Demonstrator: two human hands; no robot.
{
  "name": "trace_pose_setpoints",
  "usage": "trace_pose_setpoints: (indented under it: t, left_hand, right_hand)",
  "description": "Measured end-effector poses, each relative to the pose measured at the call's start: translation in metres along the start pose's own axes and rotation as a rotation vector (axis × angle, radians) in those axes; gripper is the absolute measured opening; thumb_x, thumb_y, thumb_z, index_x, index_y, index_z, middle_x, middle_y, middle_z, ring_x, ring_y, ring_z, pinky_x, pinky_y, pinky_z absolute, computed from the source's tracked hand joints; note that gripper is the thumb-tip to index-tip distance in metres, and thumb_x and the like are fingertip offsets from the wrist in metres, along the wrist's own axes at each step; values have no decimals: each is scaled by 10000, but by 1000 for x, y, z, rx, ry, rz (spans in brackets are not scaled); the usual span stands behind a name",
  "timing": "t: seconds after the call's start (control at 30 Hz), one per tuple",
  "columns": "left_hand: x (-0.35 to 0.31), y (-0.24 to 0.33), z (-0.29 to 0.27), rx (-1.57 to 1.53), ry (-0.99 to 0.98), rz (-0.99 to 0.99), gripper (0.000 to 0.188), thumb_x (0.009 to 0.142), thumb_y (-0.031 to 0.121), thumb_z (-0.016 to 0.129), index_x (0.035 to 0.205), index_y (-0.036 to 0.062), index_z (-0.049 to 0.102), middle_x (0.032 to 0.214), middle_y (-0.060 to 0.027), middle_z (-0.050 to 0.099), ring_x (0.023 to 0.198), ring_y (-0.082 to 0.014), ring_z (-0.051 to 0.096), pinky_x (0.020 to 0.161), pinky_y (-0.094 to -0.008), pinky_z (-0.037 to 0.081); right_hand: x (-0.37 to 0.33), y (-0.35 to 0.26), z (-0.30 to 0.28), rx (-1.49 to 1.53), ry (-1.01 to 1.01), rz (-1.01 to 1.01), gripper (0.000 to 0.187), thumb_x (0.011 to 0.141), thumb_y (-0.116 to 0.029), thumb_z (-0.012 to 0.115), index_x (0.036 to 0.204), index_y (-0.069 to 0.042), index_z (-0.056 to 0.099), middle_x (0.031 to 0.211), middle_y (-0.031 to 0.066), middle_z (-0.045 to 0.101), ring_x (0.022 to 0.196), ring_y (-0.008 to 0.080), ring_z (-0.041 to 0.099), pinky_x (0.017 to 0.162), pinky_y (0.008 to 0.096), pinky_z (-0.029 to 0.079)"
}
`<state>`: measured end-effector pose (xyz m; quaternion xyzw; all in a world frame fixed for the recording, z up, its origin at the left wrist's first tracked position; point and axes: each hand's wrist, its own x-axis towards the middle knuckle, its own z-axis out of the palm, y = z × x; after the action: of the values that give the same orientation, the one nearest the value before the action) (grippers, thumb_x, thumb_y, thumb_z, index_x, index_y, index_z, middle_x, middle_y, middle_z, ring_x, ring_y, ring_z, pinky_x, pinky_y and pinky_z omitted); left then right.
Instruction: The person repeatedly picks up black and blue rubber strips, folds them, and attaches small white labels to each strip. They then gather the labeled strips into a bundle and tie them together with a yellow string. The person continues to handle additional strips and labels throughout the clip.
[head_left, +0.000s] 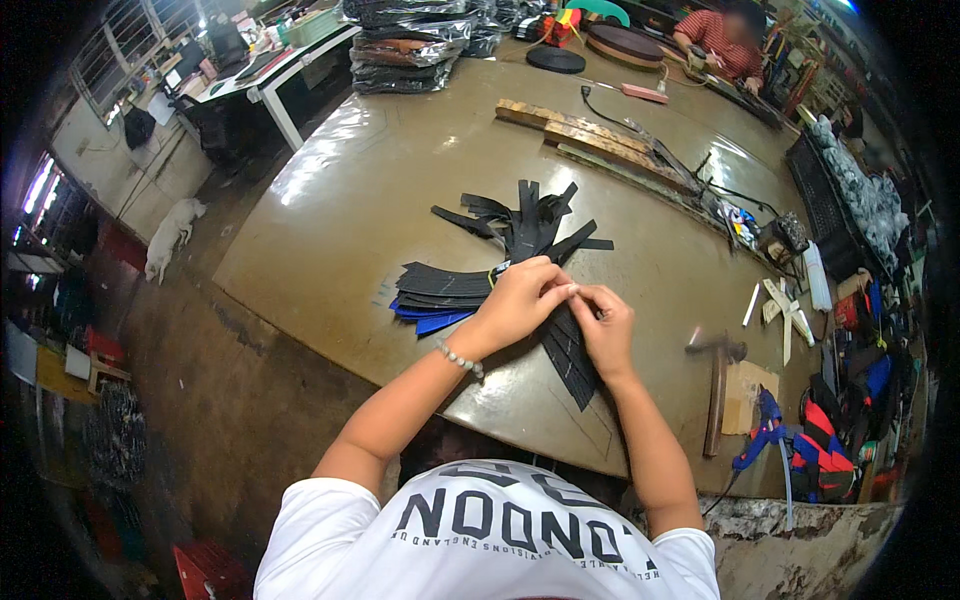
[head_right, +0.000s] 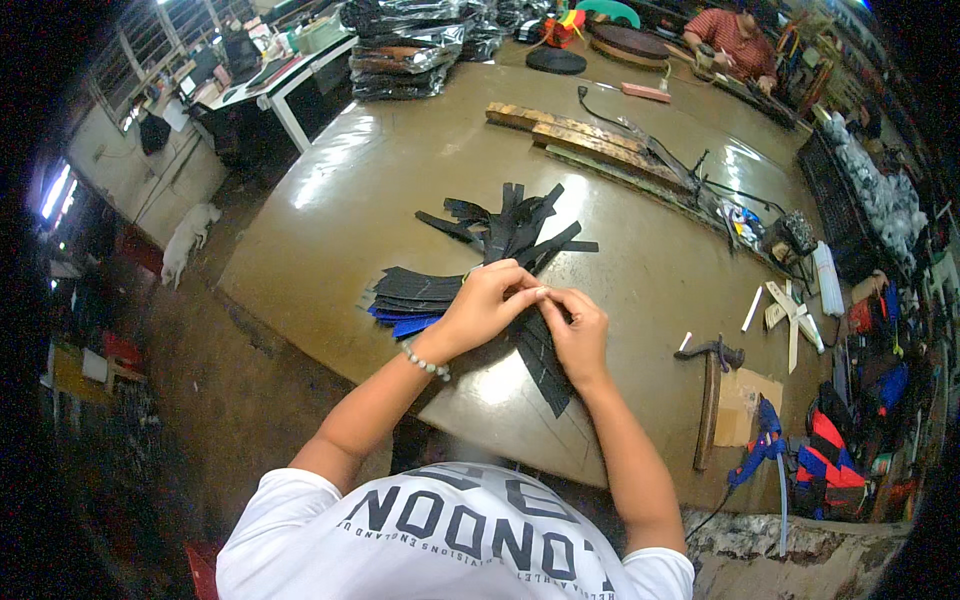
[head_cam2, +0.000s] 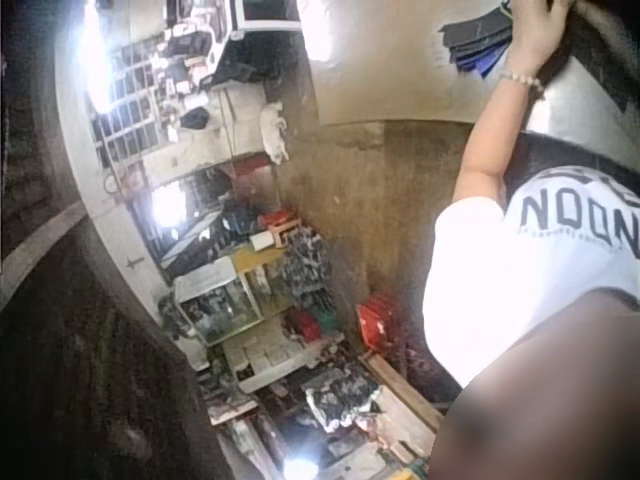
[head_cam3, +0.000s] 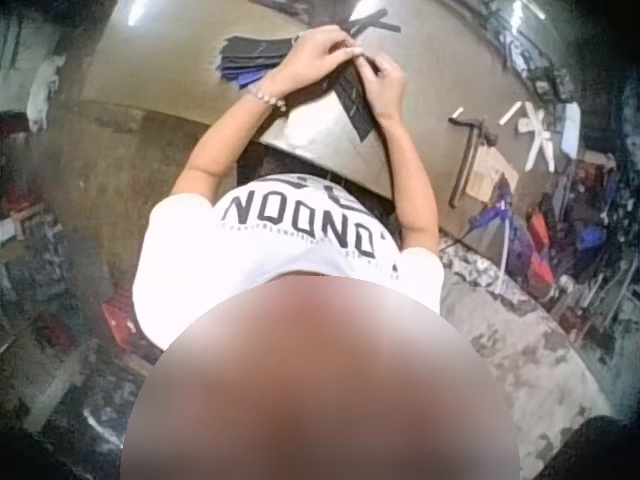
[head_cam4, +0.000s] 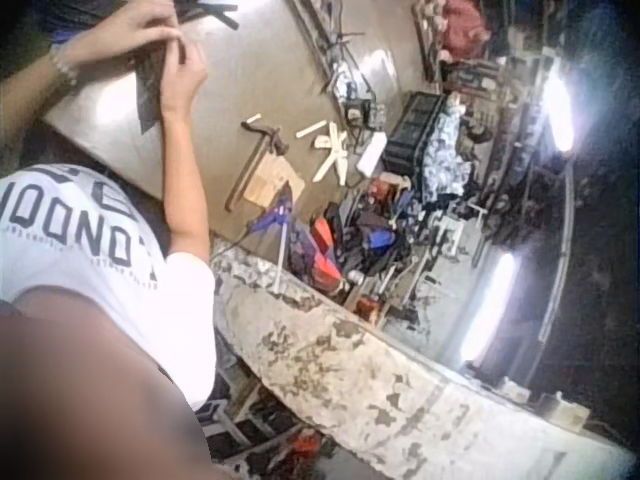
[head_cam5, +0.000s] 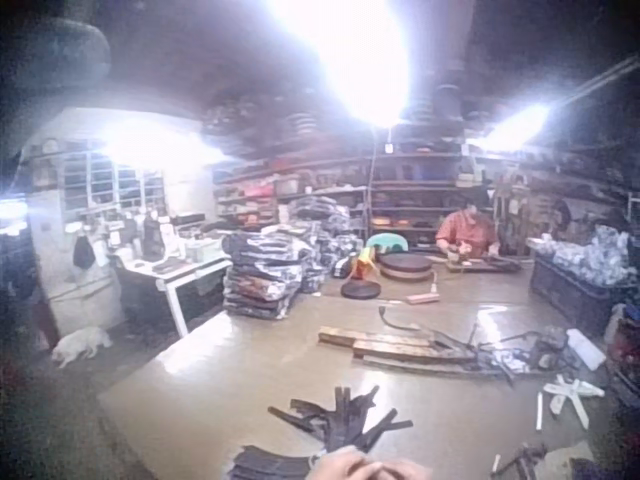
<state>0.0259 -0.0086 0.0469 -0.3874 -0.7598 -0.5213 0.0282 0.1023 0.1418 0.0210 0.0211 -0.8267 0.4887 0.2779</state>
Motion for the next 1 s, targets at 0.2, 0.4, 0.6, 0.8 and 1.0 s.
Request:
trace_pose_setpoints:
  t: [0.2,0.4,0.6,0.8,1.0]
  left_hand:
    - [-17,8,-8,161,20,-3,156,858,148,680,882,-7,688,769,-131,599,675,-248,584,626,-336,460]
    - [-20,7,-3,0,-1,-238,178,859,162,691,883,-15,689,773,-100,624,695,-151,585,627,-291,454]
    - [-25,11,-14,91,-19,-89,129,839,116,686,872,-8,697,747,-108,610,653,-207,583,585,-316,442]
    - [-52,7,-16,216,53,-137,117,830,83,686,894,-15,691,706,-122,603,585,-212,575,546,-320,444]
    - [-44,7,-3,-554,33,-672,205,943,220,625,987,30,688,734,32,597,581,-5,498,471,-148,328]
  right_hand:
    - [11,3,-36,94,-415,200,230,867,-172,689,1031,-13,711,865,77,699,715,128,615,651,270,480]
    - [2,-8,-19,228,-306,258,298,794,-187,768,1005,14,705,779,37,669,694,90,561,655,257,473]
    - [5,-9,-19,-1,-157,39,146,833,-110,694,921,6,700,834,141,689,670,213,637,634,321,493]
    - [8,-6,-19,-81,-48,358,179,918,-149,617,886,27,622,702,91,636,692,118,617,587,267,459]
    - [-2,-6,2,606,-122,274,203,986,-171,510,945,26,538,1057,151,558,953,205,610,777,285,515]
